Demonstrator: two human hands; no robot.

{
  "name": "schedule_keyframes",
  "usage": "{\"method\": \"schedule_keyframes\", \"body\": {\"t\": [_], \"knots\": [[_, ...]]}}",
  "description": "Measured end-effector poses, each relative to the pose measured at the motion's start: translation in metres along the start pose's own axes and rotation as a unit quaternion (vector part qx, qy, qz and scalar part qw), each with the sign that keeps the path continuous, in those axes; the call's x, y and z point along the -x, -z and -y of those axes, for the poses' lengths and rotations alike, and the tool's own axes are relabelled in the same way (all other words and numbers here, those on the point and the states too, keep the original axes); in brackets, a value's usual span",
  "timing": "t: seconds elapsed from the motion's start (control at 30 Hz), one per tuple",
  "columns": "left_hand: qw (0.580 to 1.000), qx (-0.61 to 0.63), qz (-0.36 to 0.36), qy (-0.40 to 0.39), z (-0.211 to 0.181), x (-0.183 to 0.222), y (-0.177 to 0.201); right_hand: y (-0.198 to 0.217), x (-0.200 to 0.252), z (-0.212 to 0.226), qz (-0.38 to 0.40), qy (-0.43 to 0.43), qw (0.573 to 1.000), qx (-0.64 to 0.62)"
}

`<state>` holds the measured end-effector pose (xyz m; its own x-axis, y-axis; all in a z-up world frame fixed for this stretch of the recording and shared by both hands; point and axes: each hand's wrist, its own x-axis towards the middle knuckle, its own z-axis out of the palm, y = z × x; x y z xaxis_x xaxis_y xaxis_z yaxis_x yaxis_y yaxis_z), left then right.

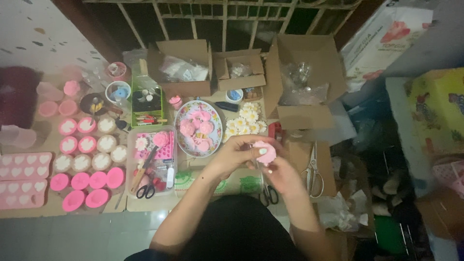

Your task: The person is wrapping individual pink flower-shaped wax melts in plastic wrap and cutting the wrap with scissors.

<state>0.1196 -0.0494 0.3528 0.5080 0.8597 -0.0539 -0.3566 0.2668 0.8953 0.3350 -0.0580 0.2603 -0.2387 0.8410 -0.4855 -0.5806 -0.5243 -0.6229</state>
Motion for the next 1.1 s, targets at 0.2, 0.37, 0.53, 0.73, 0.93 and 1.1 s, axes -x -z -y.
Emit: {"method": "schedule_keyframes", "body": {"t": [0.2, 0.37, 0.53, 0.73, 0.93, 1.1], "knots": [[0.989, -0.145, -0.006, 0.003, -0.041, 0.005, -0.013, -0.025, 0.043, 0.036, 0.05, 0.197, 0.953, 0.225], [0.984, -0.135, -0.098, -0.061, -0.018, -0.003, -0.017, -0.053, 0.048, 0.033, 0.035, 0.216, 0.959, 0.181], [0.973, -0.024, -0.193, -0.128, 0.018, 0.001, -0.031, -0.065, 0.047, 0.022, 0.005, 0.302, 0.943, 0.144], [0.968, -0.114, -0.203, -0.09, -0.003, 0.015, -0.031, -0.12, 0.071, 0.069, 0.039, 0.298, 0.914, 0.273], [0.954, -0.155, -0.225, -0.123, 0.009, 0.015, -0.03, -0.084, 0.035, 0.046, 0.047, 0.319, 0.9, 0.294], [0.872, 0.238, -0.391, -0.174, 0.039, -0.003, -0.05, -0.099, 0.025, 0.014, -0.057, 0.408, 0.842, 0.348]]}}
